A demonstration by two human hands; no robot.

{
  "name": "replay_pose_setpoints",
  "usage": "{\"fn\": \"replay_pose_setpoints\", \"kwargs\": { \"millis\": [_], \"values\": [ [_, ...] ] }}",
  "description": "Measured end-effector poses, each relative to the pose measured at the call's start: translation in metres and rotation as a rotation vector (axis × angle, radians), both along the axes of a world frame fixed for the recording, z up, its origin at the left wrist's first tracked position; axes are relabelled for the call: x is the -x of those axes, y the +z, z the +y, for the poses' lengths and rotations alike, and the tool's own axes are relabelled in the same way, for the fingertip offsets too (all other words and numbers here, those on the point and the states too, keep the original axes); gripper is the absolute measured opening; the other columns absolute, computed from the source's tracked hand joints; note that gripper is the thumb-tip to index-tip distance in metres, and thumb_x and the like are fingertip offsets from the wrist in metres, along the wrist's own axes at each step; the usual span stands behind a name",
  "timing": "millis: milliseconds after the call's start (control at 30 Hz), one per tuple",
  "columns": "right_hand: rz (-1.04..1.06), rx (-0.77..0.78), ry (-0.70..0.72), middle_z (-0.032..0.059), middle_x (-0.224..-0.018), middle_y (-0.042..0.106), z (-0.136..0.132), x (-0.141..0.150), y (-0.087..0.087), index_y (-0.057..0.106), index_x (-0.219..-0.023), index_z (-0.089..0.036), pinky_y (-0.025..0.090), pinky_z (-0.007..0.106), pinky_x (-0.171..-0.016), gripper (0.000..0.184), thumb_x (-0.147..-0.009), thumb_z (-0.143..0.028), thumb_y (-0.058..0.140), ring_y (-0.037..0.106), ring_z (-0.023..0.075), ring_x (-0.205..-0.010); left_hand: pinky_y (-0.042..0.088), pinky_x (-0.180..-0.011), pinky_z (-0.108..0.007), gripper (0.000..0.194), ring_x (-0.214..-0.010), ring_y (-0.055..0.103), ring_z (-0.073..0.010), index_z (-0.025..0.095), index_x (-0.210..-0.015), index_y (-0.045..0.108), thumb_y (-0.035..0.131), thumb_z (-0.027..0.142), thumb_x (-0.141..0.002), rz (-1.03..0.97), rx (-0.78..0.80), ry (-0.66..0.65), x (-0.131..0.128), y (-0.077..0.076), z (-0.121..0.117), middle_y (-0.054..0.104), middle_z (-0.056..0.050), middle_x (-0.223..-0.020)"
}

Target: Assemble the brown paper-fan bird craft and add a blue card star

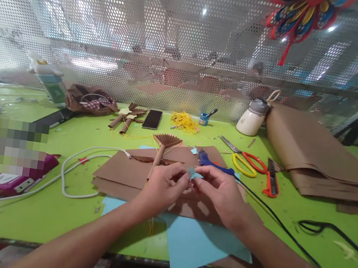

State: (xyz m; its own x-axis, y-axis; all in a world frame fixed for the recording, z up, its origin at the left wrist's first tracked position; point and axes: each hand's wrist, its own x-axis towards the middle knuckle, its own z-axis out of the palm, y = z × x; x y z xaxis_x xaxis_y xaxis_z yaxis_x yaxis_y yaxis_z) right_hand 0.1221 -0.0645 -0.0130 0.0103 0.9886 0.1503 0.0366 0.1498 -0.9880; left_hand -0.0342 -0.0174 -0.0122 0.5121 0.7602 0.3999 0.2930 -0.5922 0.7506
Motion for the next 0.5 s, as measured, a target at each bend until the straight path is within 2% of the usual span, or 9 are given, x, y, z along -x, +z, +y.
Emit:
{"fn": "replay_pose_setpoints", "kwargs": {
  "millis": [100, 300, 400, 500],
  "values": [
    [0.101, 0.044, 0.038, 0.0006, -0.072, 0.064, 0.001, -0.002, 0.002, 0.063, -0.09, -0.015, 0.048, 0.025, -0.062, 0.019, -0.079, -0.031, 0.062, 0.058, 0.0117, -0.066, 0.043, -0.06, -0.022, 0.024, -0.061, 0.056, -0.0115, 0.013, -0.069, 0.06, 0.052, 0.029, -0.085, -0.133, 0.218, -0.06, -0.002, 0.005, 0.001, 0.063, -0.003, -0.064],
    [0.029, 0.01, 0.012, 0.0014, -0.074, 0.065, 0.0, -0.007, 0.004, 0.065, -0.091, -0.015, 0.049, 0.024, -0.06, 0.018, -0.079, -0.029, 0.062, 0.059, 0.0114, -0.065, 0.047, -0.058, -0.024, 0.023, -0.06, 0.06, -0.0129, 0.011, -0.07, 0.058, 0.06, 0.031, -0.08, -0.407, 0.756, -0.225, -0.004, 0.013, 0.0, 0.067, -0.006, -0.066],
    [-0.029, -0.047, -0.02, 0.0018, -0.078, 0.067, -0.001, -0.007, 0.005, 0.065, -0.095, -0.017, 0.051, 0.025, -0.066, 0.019, -0.08, -0.028, 0.061, 0.062, 0.0131, -0.071, 0.045, -0.055, -0.022, 0.023, -0.059, 0.06, -0.0122, 0.011, -0.07, 0.058, 0.065, 0.032, -0.077, -0.462, 0.854, -0.236, -0.004, 0.011, 0.002, 0.067, -0.005, -0.066],
    [-0.077, -0.111, -0.051, 0.0023, -0.082, 0.069, -0.001, -0.006, 0.004, 0.065, -0.096, -0.018, 0.052, 0.026, -0.07, 0.019, -0.08, -0.026, 0.061, 0.064, 0.0142, -0.074, 0.044, -0.055, -0.021, 0.023, -0.058, 0.059, -0.0112, 0.011, -0.071, 0.059, 0.068, 0.031, -0.075, -0.468, 0.864, -0.221, -0.003, 0.008, 0.003, 0.065, -0.004, -0.064]
  ]
}}
